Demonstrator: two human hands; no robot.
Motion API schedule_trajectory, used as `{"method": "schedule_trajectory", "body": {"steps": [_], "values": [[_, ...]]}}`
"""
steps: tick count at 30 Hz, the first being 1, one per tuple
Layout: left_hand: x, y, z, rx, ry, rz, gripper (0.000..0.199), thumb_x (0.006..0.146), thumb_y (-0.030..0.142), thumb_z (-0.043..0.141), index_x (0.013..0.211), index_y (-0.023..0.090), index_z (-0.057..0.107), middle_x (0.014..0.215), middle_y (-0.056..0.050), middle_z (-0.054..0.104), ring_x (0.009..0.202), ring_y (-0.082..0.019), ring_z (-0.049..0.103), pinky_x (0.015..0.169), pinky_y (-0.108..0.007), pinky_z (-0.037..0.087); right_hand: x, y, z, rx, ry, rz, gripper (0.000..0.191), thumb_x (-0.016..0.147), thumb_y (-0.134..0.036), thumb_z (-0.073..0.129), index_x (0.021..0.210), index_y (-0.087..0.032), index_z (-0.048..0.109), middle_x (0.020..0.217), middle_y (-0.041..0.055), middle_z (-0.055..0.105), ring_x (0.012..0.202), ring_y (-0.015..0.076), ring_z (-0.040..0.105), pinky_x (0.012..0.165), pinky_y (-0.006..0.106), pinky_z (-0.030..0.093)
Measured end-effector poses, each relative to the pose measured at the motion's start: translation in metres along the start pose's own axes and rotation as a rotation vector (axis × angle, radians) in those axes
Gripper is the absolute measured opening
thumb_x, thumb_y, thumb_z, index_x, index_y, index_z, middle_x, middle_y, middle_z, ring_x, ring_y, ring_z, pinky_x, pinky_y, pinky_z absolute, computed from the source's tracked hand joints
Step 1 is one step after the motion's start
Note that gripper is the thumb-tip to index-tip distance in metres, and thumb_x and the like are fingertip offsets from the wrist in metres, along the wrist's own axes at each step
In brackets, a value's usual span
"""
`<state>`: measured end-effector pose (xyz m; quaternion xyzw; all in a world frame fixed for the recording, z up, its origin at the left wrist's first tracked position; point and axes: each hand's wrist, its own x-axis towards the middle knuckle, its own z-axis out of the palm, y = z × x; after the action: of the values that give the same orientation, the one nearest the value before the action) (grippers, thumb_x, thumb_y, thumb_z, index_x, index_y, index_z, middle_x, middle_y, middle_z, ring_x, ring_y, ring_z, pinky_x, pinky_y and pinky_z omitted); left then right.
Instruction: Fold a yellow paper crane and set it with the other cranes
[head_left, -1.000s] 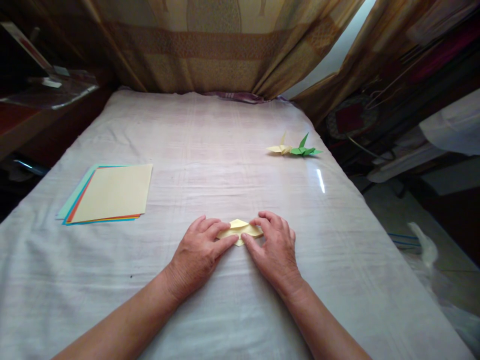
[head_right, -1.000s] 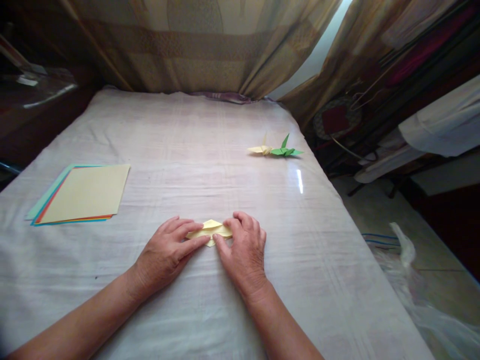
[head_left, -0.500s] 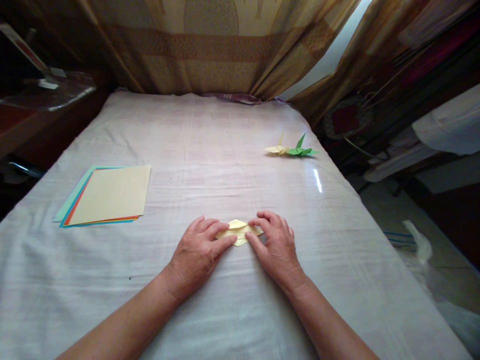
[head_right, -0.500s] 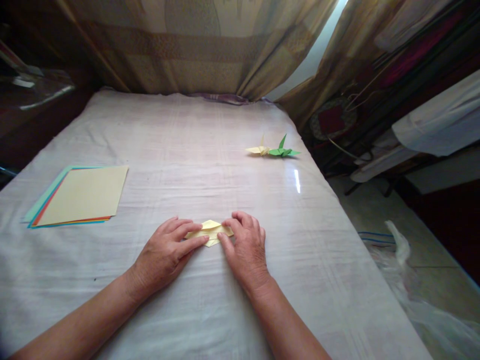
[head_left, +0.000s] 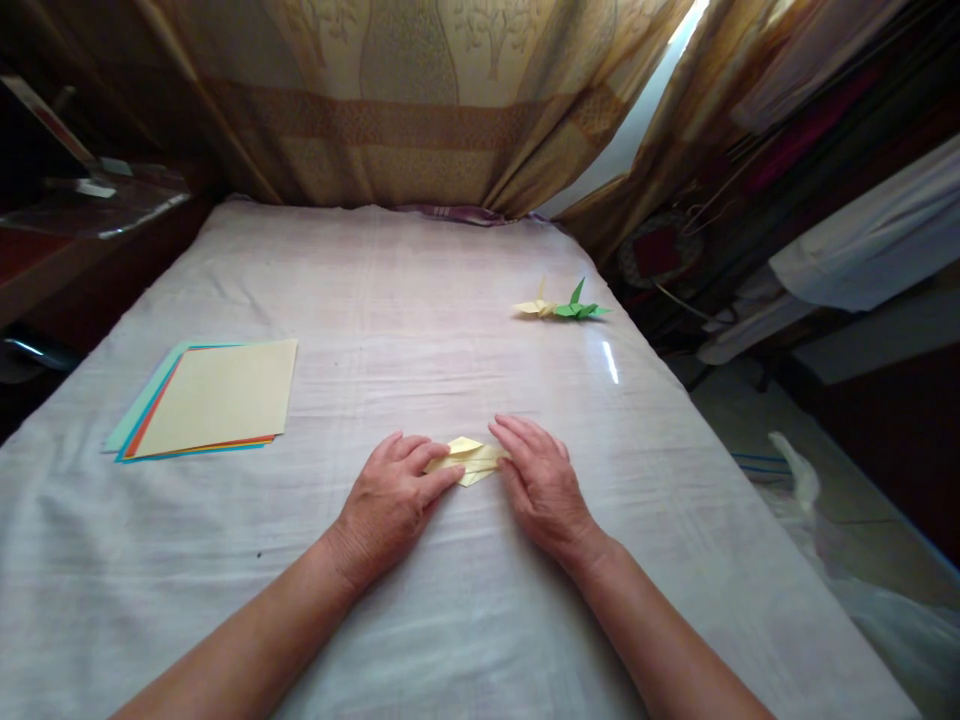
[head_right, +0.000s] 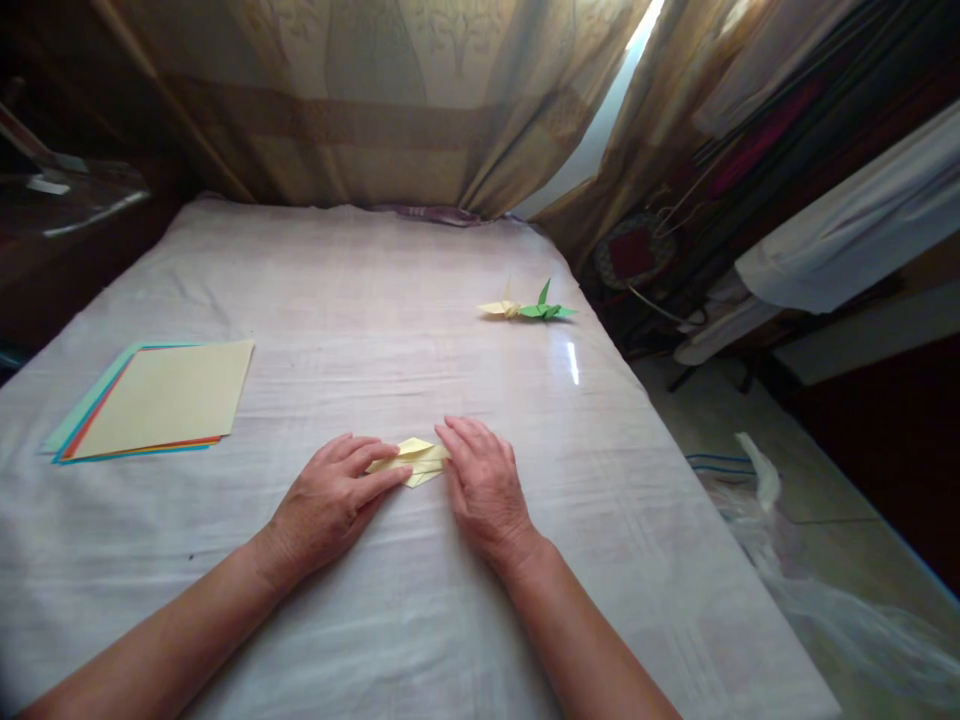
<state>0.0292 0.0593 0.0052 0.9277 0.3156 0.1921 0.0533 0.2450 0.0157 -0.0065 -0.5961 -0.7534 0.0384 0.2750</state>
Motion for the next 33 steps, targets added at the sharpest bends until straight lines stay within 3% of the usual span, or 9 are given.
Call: {"method": "schedule_trajectory", "body": {"steps": [4,9,18,22,27,33], "values": [[-0.002,0.001,-0.003,0.004,-0.028,0.004,0.027,0.091,0.025,0.055,0.115,0.028,0.066,0.116,-0.006,0.066,0.108,-0.025,0.057,0.099,-0.047,0.041,-0.003,-0.021,0.000,-0.126,-0.194,-0.115,0.045,0.097,-0.030,0.042,0.140,-0.018,0.047,0.147,0.0072,0.047,0.140,0.0268,0.032,0.114,0.051,0.020],[-0.010,-0.004,-0.010,0.031,-0.124,0.048,0.034,0.094,0.034,0.049,0.125,0.028,0.061,0.132,-0.005,0.061,0.120,-0.027,0.054,0.106,-0.050,0.033,-0.009,-0.022,-0.001,-0.184,-0.334,-0.080,0.050,0.097,-0.039,0.043,0.143,-0.021,0.043,0.151,0.0049,0.040,0.142,0.0278,0.029,0.115,0.053,0.017],[-0.024,-0.018,-0.015,0.074,-0.187,0.104,0.043,0.096,0.048,0.045,0.133,0.030,0.054,0.136,0.001,0.059,0.134,-0.025,0.043,0.118,-0.048,0.006,-0.011,-0.021,-0.001,-0.221,-0.352,-0.089,0.055,0.097,-0.045,0.044,0.146,-0.021,0.039,0.153,0.0052,0.037,0.143,0.0285,0.027,0.115,0.054,0.016],[-0.028,-0.024,-0.019,0.100,-0.204,0.114,0.043,0.096,0.049,0.044,0.133,0.031,0.054,0.136,0.003,0.059,0.135,-0.024,0.041,0.118,-0.046,0.001,-0.010,-0.021,-0.002,-0.210,-0.381,-0.085,0.057,0.097,-0.047,0.043,0.146,-0.020,0.038,0.154,0.0047,0.034,0.143,0.0290,0.026,0.115,0.055,0.016],[-0.033,-0.026,-0.026,0.110,-0.151,0.106,0.040,0.095,0.047,0.046,0.128,0.028,0.059,0.130,0.001,0.064,0.131,-0.025,0.046,0.118,-0.049,0.005,-0.011,-0.022,-0.002,-0.198,-0.360,-0.073,0.057,0.095,-0.045,0.047,0.146,-0.020,0.039,0.153,0.0058,0.036,0.143,0.0296,0.027,0.115,0.056,0.018],[-0.016,-0.004,-0.016,0.074,-0.078,0.097,0.045,0.093,0.047,0.050,0.129,0.021,0.059,0.132,-0.006,0.062,0.131,-0.026,0.047,0.118,-0.049,0.014,-0.012,-0.022,0.000,-0.175,-0.332,-0.070,0.056,0.095,-0.044,0.048,0.145,-0.022,0.040,0.152,0.0056,0.038,0.143,0.0289,0.028,0.115,0.056,0.019]]}}
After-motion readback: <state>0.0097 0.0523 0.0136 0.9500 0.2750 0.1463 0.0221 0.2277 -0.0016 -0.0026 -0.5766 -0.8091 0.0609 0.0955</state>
